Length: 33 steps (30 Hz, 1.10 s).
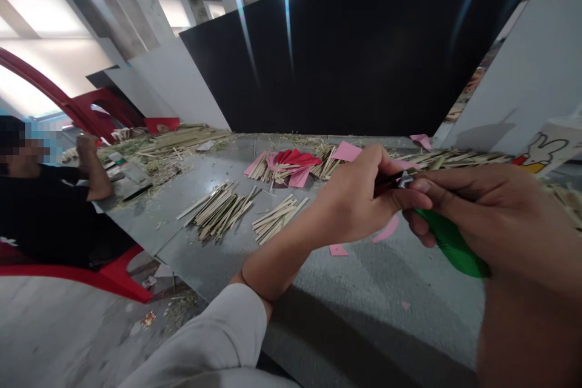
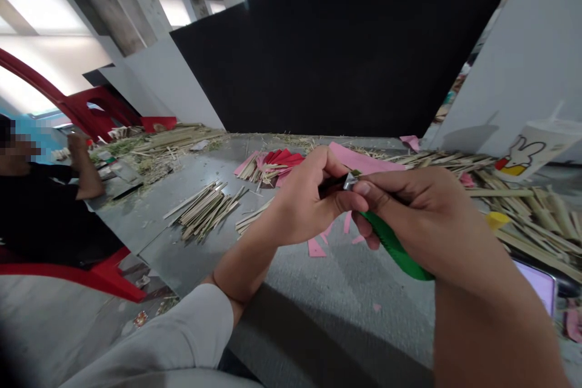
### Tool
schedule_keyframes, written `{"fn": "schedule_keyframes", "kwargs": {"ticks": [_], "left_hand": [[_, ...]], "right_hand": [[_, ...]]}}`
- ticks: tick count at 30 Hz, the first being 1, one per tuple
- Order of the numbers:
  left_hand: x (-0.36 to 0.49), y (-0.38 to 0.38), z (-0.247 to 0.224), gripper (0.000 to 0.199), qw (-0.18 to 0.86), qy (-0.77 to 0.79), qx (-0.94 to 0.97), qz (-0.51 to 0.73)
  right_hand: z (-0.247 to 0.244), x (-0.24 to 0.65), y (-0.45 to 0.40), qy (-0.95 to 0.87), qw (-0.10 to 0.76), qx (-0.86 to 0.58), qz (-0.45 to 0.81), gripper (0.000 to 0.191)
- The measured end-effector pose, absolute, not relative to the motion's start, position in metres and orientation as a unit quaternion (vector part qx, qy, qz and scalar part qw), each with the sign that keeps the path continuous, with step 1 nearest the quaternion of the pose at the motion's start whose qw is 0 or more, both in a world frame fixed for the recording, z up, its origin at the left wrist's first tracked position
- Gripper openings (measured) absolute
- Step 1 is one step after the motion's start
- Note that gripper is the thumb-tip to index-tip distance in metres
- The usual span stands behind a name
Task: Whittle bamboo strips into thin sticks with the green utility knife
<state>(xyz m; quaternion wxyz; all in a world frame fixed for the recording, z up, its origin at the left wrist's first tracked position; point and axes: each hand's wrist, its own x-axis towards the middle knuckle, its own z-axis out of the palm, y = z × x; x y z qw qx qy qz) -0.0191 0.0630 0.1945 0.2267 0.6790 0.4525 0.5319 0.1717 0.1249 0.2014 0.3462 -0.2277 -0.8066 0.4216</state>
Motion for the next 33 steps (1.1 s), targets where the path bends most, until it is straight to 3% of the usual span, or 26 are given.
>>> {"fn": "schedule_keyframes", "kwargs": {"ticks": [6,10,17,23,33], "left_hand": [[-0.018,0.056,0.198,0.050,0.187,0.478,0.690,0.510],[-0.019,0.057,0.198,0.043,0.147,0.501,0.693,0.497],[-0.021,0.063,0.195,0.051,0.133,0.521,0.675,0.506],[-0.021,0.064,0.193,0.057,0.194,0.492,0.670,0.521],[-0.021,0.060,0.195,0.058,0.245,0.473,0.650,0.542]], "right_hand": [[0.200,0.170,0.129,-0.789,0.309,-0.204,0.491,0.059],[0.201,0.163,0.125,-0.776,0.342,-0.221,0.483,0.059],[0.200,0.153,0.112,-0.724,0.438,-0.278,0.455,0.047],[0.200,0.160,0.127,-0.767,0.339,-0.208,0.504,0.053],[0.197,0.162,0.131,-0.763,0.338,-0.168,0.525,0.051]]}}
